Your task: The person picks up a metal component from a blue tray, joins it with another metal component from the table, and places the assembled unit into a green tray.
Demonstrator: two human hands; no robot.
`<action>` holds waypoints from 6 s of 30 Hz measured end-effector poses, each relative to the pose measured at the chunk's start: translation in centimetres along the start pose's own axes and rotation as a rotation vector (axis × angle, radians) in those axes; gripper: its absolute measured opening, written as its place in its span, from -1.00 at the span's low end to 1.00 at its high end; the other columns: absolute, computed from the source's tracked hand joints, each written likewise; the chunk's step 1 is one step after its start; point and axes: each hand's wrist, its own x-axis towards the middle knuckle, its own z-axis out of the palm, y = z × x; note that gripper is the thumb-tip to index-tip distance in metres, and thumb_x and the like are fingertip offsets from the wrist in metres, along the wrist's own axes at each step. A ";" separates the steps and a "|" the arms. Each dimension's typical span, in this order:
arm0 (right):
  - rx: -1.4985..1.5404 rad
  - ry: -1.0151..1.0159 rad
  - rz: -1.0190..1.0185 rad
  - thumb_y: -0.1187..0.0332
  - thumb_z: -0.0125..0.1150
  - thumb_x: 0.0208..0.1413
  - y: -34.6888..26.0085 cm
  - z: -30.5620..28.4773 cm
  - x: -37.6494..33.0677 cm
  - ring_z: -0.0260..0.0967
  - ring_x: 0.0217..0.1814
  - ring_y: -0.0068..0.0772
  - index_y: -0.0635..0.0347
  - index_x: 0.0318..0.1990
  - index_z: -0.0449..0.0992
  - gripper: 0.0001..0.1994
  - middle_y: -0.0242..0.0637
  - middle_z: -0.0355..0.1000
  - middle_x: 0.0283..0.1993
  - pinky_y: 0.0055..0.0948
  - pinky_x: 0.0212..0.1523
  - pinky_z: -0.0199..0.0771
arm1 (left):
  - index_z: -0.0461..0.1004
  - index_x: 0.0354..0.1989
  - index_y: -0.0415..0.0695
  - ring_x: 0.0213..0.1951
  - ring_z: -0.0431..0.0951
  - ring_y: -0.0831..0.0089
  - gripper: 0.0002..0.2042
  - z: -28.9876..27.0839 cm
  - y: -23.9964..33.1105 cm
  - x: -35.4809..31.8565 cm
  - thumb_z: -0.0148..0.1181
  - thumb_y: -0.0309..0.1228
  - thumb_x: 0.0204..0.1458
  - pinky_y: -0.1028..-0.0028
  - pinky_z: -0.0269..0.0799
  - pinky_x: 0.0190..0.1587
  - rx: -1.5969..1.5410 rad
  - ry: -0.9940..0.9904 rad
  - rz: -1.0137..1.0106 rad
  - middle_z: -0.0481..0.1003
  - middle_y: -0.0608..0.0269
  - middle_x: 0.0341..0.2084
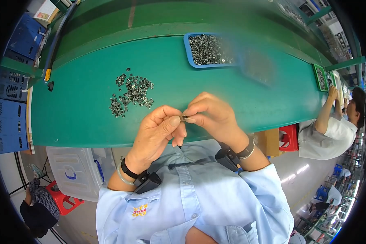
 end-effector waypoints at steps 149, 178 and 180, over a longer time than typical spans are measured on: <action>-0.396 0.014 -0.158 0.47 0.30 -0.16 1.4 0.7 0.5 0.35 -0.32 -0.32 0.13 -0.34 0.47 -0.82 -0.37 0.38 -0.32 -0.38 -0.33 0.32 | 0.39 -0.24 -0.20 -0.61 0.37 0.62 -0.84 -0.6 0.4 0.4 0.07 -0.37 0.14 0.64 0.23 -0.61 -0.093 0.115 -0.091 0.46 0.27 -0.53; -0.223 0.051 -0.069 0.54 0.30 -0.13 1.1 1.5 -1.0 0.39 -0.34 -0.39 0.16 -0.36 0.50 -0.85 -0.34 0.43 -0.36 -0.47 -0.38 0.39 | 0.36 -0.36 -0.16 -0.62 0.39 0.59 -0.86 -1.0 -0.2 0.3 0.12 -0.36 0.10 0.63 0.24 -0.60 0.033 0.076 -0.044 0.43 0.28 -0.62; -0.258 0.033 -0.083 0.55 0.30 -0.13 1.1 1.2 -0.8 0.39 -0.34 -0.39 0.16 -0.36 0.50 -0.85 -0.34 0.43 -0.36 -0.47 -0.39 0.39 | 0.37 -0.36 -0.16 -0.60 0.39 0.61 -0.87 -1.0 -0.1 0.3 0.11 -0.36 0.11 0.65 0.26 -0.58 0.034 0.067 -0.055 0.44 0.29 -0.59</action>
